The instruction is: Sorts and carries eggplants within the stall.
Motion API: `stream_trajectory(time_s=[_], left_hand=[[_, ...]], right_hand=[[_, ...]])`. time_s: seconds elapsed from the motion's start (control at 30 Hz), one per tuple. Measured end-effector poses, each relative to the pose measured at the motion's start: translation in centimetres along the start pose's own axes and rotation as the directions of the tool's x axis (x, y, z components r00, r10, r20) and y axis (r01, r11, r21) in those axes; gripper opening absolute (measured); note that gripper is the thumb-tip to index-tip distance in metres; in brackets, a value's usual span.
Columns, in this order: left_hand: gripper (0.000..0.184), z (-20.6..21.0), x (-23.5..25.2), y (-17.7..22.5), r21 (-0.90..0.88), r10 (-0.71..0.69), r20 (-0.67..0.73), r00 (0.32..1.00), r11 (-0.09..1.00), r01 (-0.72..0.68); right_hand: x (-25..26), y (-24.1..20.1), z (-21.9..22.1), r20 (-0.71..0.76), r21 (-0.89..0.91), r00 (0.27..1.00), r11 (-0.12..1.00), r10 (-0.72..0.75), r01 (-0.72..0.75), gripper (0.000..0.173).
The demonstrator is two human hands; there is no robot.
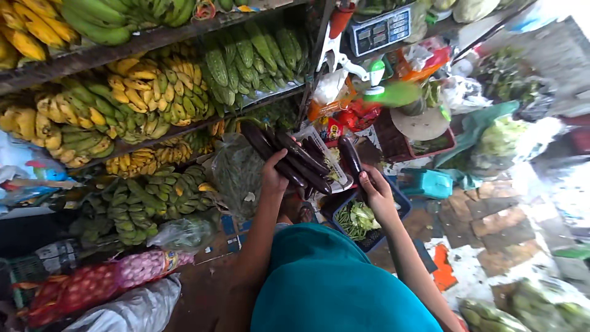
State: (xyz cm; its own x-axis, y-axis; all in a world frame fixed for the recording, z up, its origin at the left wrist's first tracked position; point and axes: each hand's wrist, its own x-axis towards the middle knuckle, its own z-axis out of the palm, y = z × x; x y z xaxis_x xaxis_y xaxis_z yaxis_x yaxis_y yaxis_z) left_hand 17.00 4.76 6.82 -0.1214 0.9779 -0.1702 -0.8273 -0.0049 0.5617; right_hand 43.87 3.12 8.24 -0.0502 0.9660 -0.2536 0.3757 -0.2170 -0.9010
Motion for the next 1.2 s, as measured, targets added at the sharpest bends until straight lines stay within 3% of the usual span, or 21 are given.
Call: stream_trajectory(time_s=[0.17,0.33,0.43,0.5,0.6,0.67,0.8,0.9,0.97,1.07,1.13,1.2], left_hand=[[0.034,-0.4,1.1,2.0,0.123,-0.033,-0.032,0.999,0.992,0.036],[0.036,-0.5,1.4,1.8,0.072,-0.100,-0.067,0.993,0.992,0.105],[0.037,-0.5,0.3,1.1,0.143,-0.147,-0.246,0.958,0.972,0.186],[0.037,-1.2,-0.3,0.4,0.131,-0.175,-0.337,0.925,0.964,0.230],[0.040,-2.4,-2.4,-0.7,0.140,-0.202,-0.479,0.854,0.943,0.301],[0.048,-3.3,-4.1,-1.7,0.145,-0.176,-0.552,0.815,0.942,0.301],[0.067,-4.4,-8.2,-4.0,0.328,-0.064,-0.560,0.826,0.898,0.293],[0.068,-4.1,-9.9,-5.5,0.324,-0.022,-0.618,0.786,0.904,0.279],[0.064,-4.4,-11.1,-5.7,0.253,0.000,-0.656,0.754,0.942,0.220],[0.047,-5.9,-13.5,-5.2,0.163,0.122,-0.698,0.706,0.987,-0.009],[0.037,-8.1,-17.1,-4.7,0.170,0.205,-0.701,0.683,0.978,-0.119],[0.033,-11.1,-21.7,-4.3,0.139,0.299,-0.708,0.640,0.947,-0.288]], right_hand=[[0.5,-1.8,2.0,0.012,-0.061,0.972,0.971,-0.233,0.233,0.045],[3.2,-4.4,6.3,0.045,-0.119,0.935,0.927,-0.352,0.355,0.050],[5.2,-3.9,8.3,0.188,-0.078,0.948,0.958,-0.257,0.276,0.065],[6.1,-2.9,9.3,0.306,-0.005,0.943,0.990,-0.134,0.142,0.064],[6.4,-0.6,10.3,0.483,0.035,0.875,0.999,-0.029,0.014,0.057],[5.8,0.5,10.7,0.513,-0.027,0.858,0.999,-0.025,0.045,0.055],[4.1,0.4,10.2,0.536,-0.216,0.844,0.962,-0.023,0.164,0.057],[3.3,0.4,10.0,0.588,-0.258,0.807,0.934,-0.050,0.246,0.053],[3.4,1.5,10.0,0.648,-0.213,0.758,0.935,-0.081,0.283,0.052],[4.2,3.9,10.0,0.665,-0.169,0.746,0.964,-0.044,0.208,0.047],[5.5,6.1,9.8,0.655,-0.188,0.748,0.982,0.110,0.021,0.037],[7.3,8.8,9.9,0.597,-0.254,0.736,0.945,0.320,-0.205,0.041]])
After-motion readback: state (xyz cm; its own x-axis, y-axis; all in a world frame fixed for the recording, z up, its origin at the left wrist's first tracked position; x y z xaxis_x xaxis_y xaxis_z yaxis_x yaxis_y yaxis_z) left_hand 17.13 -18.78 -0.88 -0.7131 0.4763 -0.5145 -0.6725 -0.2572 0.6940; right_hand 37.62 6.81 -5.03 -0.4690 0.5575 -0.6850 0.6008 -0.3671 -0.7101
